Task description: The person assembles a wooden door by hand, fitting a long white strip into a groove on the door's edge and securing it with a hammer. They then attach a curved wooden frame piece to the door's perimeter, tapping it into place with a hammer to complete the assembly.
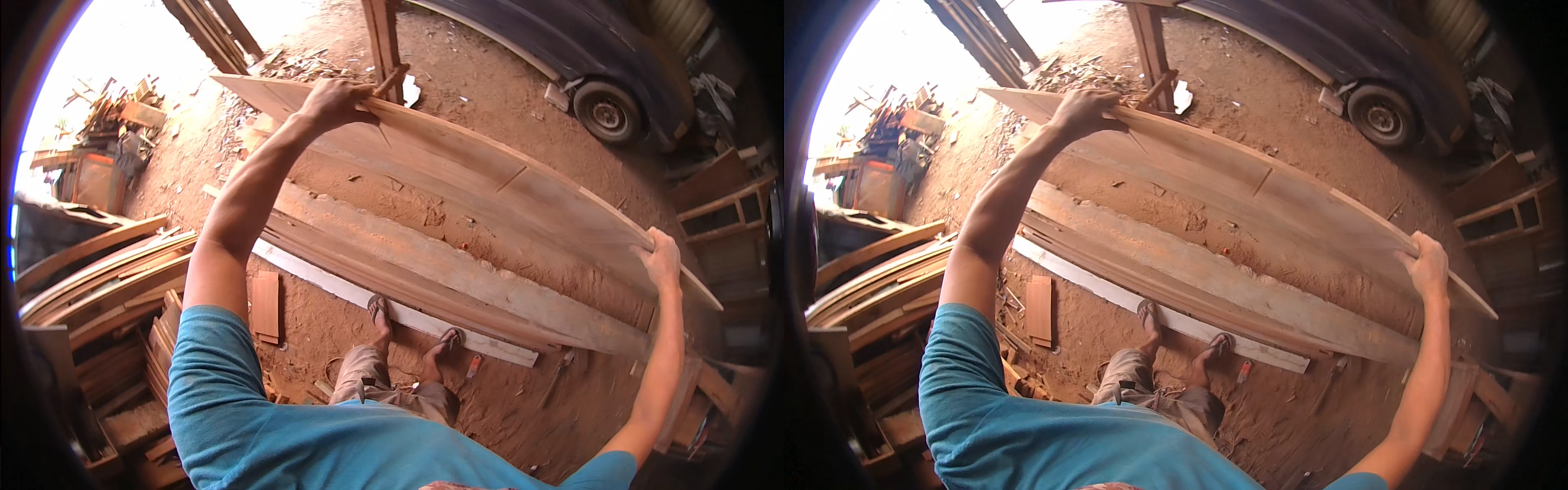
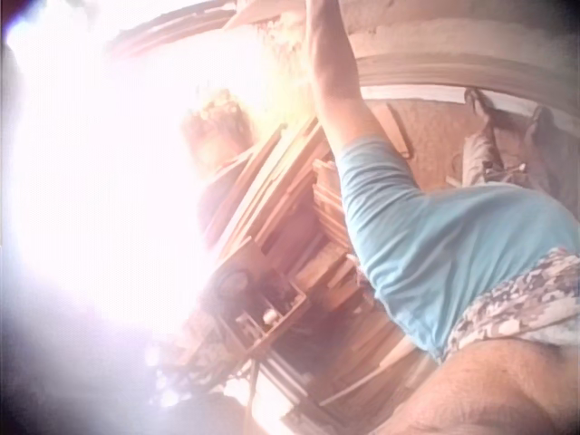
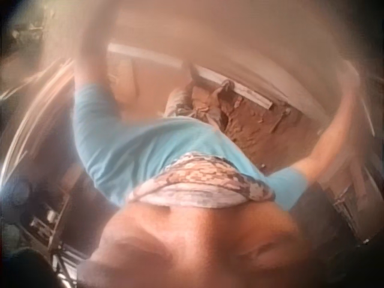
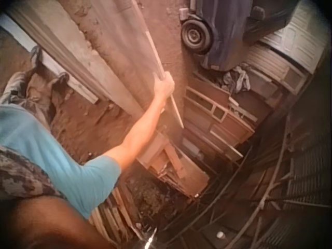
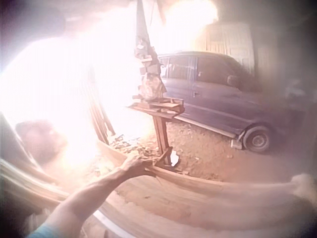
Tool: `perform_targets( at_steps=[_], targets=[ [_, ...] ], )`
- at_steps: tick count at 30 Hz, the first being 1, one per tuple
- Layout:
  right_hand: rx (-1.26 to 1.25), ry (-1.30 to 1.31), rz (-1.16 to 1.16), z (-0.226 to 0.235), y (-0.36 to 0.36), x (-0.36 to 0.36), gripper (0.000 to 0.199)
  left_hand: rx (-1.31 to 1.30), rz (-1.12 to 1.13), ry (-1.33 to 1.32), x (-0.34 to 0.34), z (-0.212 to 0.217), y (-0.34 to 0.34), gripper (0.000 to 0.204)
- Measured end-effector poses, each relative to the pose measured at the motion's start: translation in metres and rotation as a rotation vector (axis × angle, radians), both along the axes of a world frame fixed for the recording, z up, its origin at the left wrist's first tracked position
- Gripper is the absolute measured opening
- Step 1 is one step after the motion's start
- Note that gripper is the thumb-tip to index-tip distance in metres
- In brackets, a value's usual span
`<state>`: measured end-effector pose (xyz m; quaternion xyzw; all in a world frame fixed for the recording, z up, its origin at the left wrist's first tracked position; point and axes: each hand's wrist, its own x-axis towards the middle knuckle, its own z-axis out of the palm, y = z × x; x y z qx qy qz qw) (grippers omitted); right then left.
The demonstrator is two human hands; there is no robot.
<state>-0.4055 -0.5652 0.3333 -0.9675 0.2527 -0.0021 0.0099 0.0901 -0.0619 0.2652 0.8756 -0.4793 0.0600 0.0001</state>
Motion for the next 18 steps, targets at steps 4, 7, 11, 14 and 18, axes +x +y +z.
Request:
perform_targets(
  at_steps=[4,7,11,14,18],
  targets=[
    [-0.115,-0.098,0.103,0.004,0.025,-0.011,0.037,-0.101,-0.085,-0.018,-0.023,0.015,0.028,0.05],
    [-0.056,-0.168,0.124,0.013,0.051,-0.038,0.035,-0.18,-0.122,-0.035,-0.035,0.024,0.057,0.05],
    [0.019,-0.141,0.096,0.068,0.09,-0.074,0.028,-0.124,-0.05,-0.04,-0.079,0.072,0.104,0.05],
    [0.057,-0.114,0.078,0.108,0.127,-0.103,0.029,-0.151,-0.06,-0.073,-0.117,0.112,0.145,0.049],
    [0.124,-0.118,0.085,0.121,0.159,-0.135,0.031,-0.158,0.013,0.016,-0.167,0.14,0.205,0.047]
  ],
)
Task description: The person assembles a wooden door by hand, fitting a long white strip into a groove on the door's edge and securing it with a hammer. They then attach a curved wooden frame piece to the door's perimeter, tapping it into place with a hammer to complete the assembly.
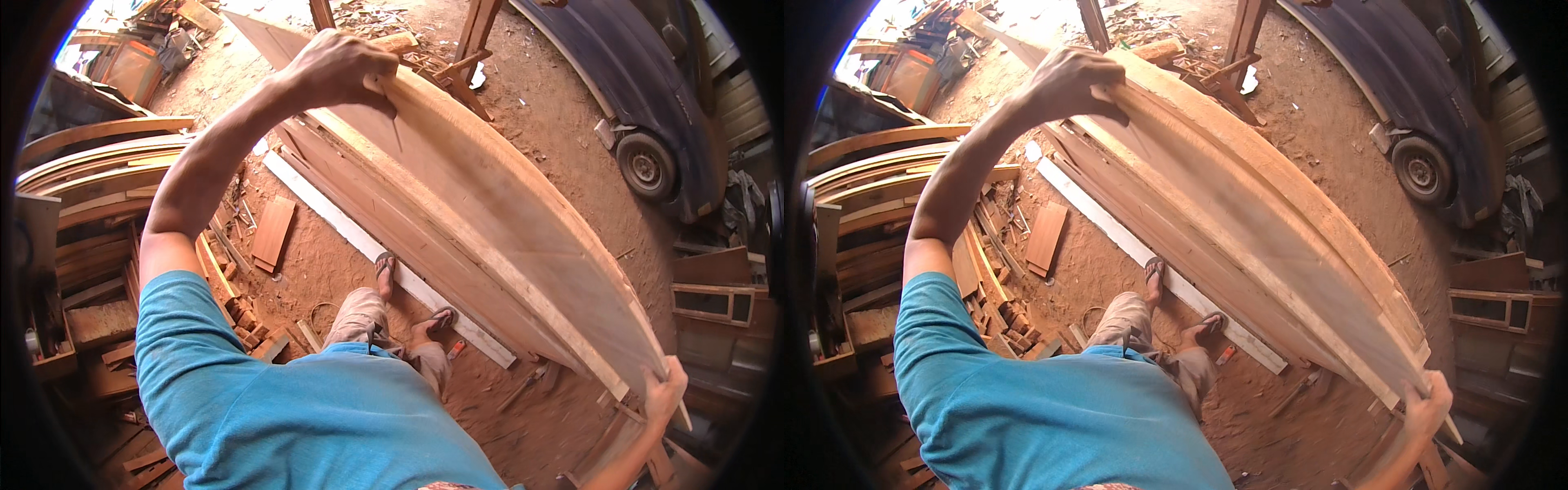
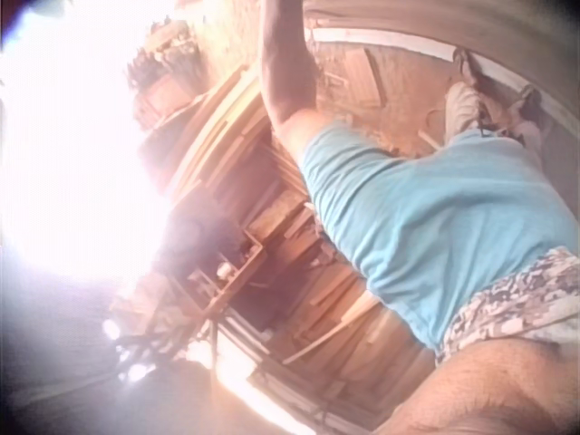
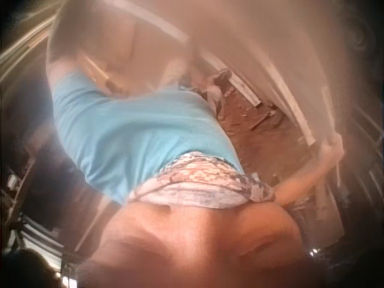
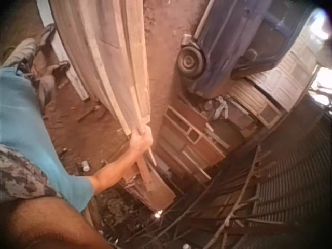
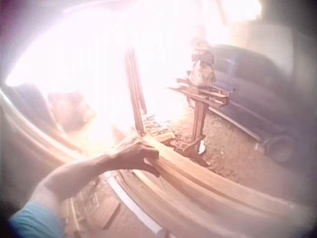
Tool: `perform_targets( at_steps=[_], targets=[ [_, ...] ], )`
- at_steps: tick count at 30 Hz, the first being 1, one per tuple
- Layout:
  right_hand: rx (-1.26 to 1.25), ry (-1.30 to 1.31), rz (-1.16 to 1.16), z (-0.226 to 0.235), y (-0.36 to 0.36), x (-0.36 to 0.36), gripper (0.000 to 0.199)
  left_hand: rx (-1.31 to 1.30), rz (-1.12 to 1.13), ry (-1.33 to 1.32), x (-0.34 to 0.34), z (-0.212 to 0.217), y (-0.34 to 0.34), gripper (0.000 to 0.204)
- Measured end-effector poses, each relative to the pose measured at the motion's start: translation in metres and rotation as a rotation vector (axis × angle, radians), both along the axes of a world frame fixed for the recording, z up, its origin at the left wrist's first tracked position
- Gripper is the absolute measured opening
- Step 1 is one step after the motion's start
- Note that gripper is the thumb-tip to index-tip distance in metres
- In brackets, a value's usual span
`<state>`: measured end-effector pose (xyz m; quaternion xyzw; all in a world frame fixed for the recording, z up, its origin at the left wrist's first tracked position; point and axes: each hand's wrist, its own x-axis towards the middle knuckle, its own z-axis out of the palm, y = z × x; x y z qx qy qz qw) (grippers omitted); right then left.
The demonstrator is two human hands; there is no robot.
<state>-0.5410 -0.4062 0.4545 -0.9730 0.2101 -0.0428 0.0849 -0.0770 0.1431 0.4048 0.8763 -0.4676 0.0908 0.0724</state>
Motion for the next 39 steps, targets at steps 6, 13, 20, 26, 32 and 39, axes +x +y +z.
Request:
perform_targets(
  at_steps=[6,13,20,26,32,39],
  targets=[
    [0.143,-0.025,-0.02,-0.046,0.062,-0.039,0.03,0.074,0.022,0.047,-0.055,-0.027,0.045,0.047],
    [0.173,-0.029,0.059,-0.167,0.079,-0.085,0.029,0.113,0.027,0.147,-0.105,-0.13,0.076,0.046],
    [0.073,-0.065,0.127,-0.304,0.08,-0.118,0.035,0.046,0.019,0.119,-0.129,-0.272,0.085,0.046],
    [-0.027,-0.127,0.263,-0.436,0.093,-0.128,0.039,0.0,0.021,0.109,-0.127,-0.422,0.105,0.05],
    [-0.002,-0.208,0.193,-0.549,0.101,-0.123,0.037,0.024,0.091,0.058,-0.12,-0.521,0.108,0.046],
    [-0.032,-0.248,0.203,-0.609,0.114,-0.103,0.038,-0.007,0.147,-0.025,-0.111,-0.6,0.127,0.052]
  ],
)
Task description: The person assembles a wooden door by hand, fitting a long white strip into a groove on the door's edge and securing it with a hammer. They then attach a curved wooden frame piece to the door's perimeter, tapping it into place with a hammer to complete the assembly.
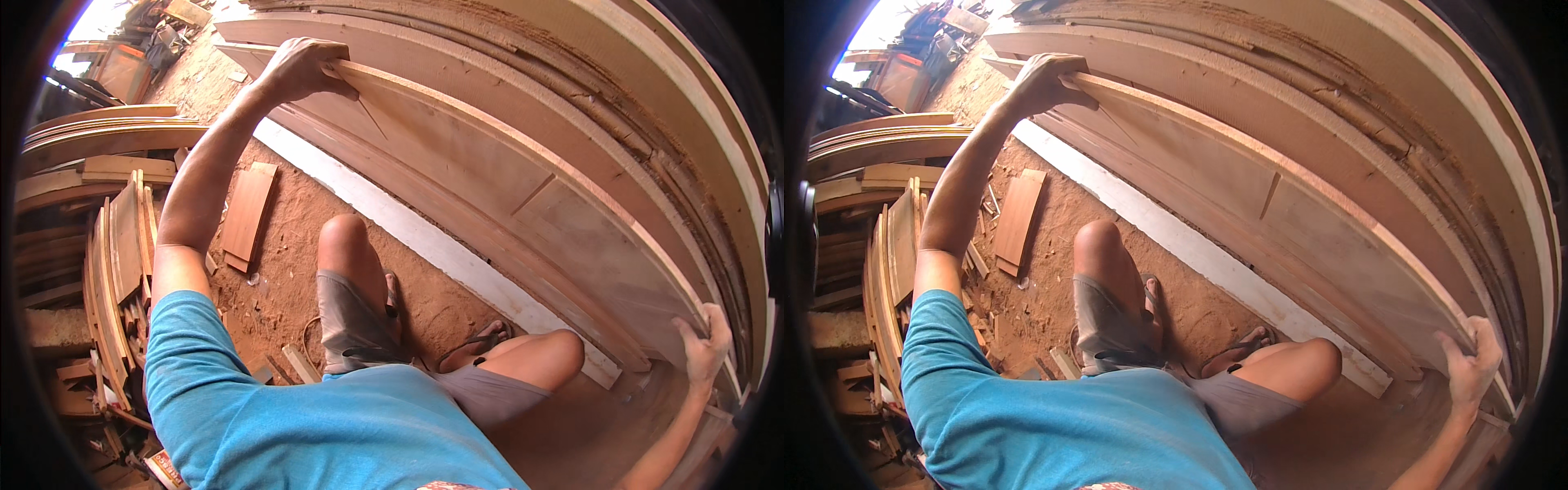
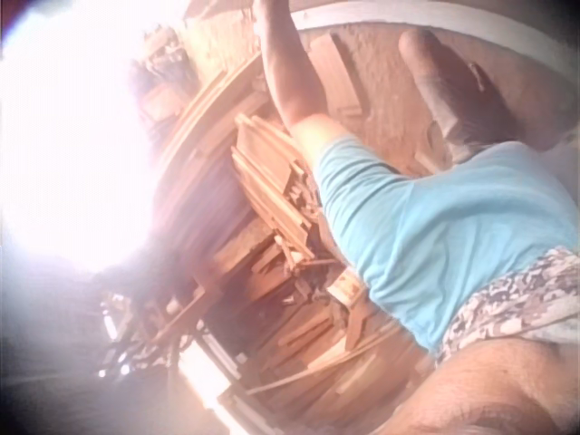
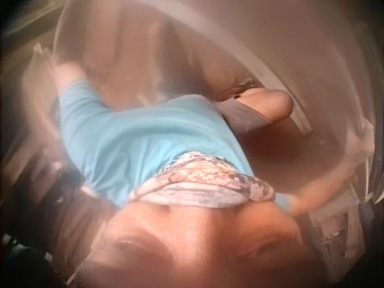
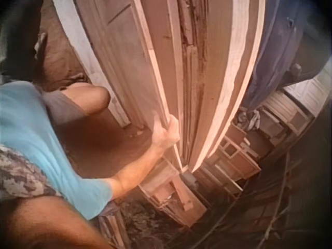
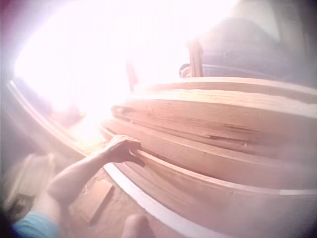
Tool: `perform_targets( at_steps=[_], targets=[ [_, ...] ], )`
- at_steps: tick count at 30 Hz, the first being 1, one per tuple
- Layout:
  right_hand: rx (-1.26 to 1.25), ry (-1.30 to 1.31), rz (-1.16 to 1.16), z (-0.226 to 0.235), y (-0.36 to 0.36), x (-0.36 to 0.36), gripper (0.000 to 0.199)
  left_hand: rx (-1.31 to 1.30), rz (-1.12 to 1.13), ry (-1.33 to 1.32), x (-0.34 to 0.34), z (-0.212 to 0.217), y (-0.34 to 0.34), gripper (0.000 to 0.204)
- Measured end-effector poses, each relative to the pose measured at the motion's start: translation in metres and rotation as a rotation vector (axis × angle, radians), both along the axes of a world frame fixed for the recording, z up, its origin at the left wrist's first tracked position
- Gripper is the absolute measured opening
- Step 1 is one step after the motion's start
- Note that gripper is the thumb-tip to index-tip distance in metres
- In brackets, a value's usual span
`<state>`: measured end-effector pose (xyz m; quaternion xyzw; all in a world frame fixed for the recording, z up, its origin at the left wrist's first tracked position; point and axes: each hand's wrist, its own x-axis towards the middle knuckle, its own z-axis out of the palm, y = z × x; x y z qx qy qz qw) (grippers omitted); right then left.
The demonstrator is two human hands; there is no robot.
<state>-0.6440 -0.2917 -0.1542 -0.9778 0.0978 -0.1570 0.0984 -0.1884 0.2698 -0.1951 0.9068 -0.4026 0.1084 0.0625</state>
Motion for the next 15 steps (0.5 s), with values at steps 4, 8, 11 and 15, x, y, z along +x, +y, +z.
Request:
perform_targets(
  at_steps=[4,8,11,15],
  targets=[
    [0.098,0.004,-0.019,-0.022,0.011,0.012,0.035,0.001,0.044,0.093,0.0,-0.032,0.004,0.054],
    [0.112,0.039,-0.018,-0.029,0.019,0.024,0.034,-0.05,0.012,0.066,0.008,-0.062,0.014,0.057],
    [0.104,0.043,-0.004,-0.031,0.018,0.025,0.034,-0.035,0.047,0.114,0.009,-0.067,0.009,0.059],
    [0.115,0.05,-0.013,-0.03,0.015,0.028,0.034,-0.032,0.01,0.07,0.016,-0.069,0.007,0.06]
  ],
)
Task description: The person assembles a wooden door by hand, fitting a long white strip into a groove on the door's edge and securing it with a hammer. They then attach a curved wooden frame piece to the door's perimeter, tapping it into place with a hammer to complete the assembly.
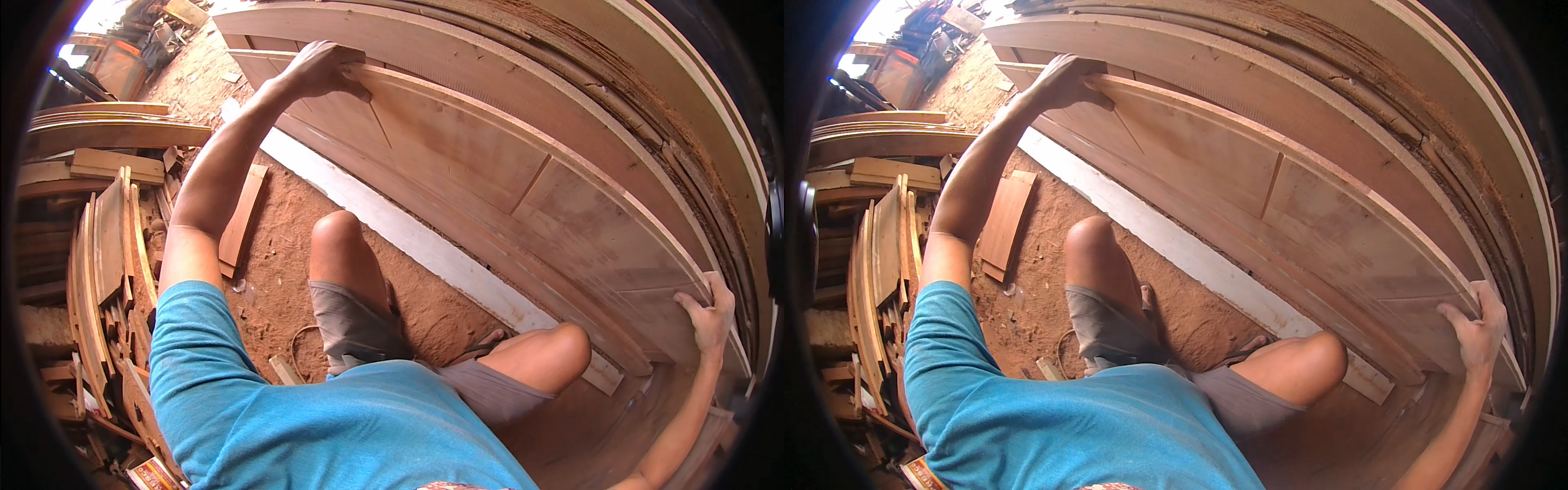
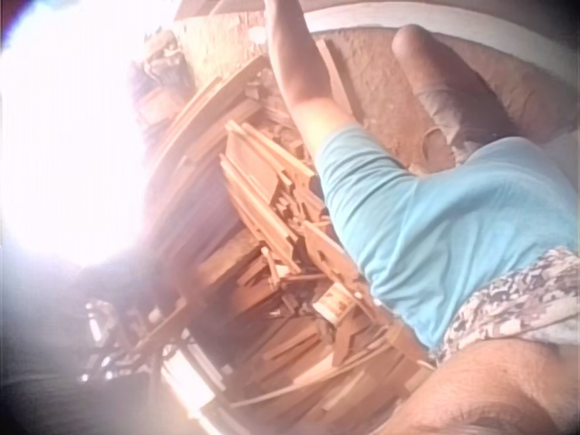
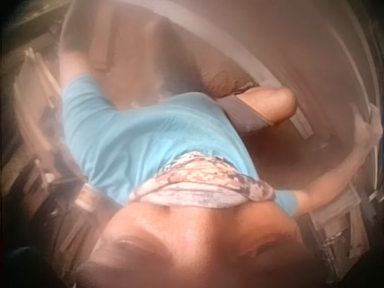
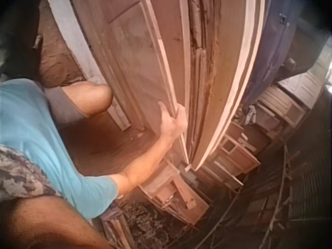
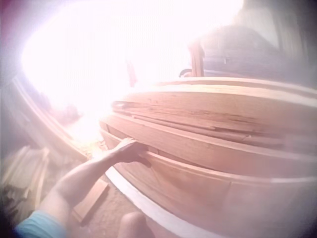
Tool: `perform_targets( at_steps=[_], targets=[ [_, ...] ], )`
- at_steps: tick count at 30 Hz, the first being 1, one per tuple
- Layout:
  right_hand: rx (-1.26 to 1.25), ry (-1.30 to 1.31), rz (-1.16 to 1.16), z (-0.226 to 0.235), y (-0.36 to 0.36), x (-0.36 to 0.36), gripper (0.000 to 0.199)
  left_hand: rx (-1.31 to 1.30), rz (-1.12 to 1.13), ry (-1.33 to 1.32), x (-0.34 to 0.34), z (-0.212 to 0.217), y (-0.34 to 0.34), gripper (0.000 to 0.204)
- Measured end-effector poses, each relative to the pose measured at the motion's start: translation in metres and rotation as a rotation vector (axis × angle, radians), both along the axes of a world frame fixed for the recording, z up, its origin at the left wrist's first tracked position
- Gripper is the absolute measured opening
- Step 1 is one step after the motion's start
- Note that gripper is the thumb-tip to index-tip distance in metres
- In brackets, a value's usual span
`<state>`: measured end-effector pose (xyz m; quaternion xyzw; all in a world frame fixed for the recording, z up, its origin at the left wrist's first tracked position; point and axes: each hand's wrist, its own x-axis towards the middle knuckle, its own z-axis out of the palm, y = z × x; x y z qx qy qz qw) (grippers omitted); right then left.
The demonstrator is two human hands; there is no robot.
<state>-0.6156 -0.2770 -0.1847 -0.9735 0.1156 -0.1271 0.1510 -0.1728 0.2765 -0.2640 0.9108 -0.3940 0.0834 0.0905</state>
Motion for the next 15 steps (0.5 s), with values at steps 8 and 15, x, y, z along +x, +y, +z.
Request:
perform_targets(
  at_steps=[8,15],
  targets=[
    [0.01,0.009,0.031,-0.003,-0.018,0.005,0.034,0.043,0.053,0.11,0.002,0.008,-0.015,0.059],
    [-0.063,0.028,0.086,-0.016,-0.024,0.018,0.037,-0.052,0.085,0.095,-0.002,-0.008,-0.026,0.058]
  ],
)
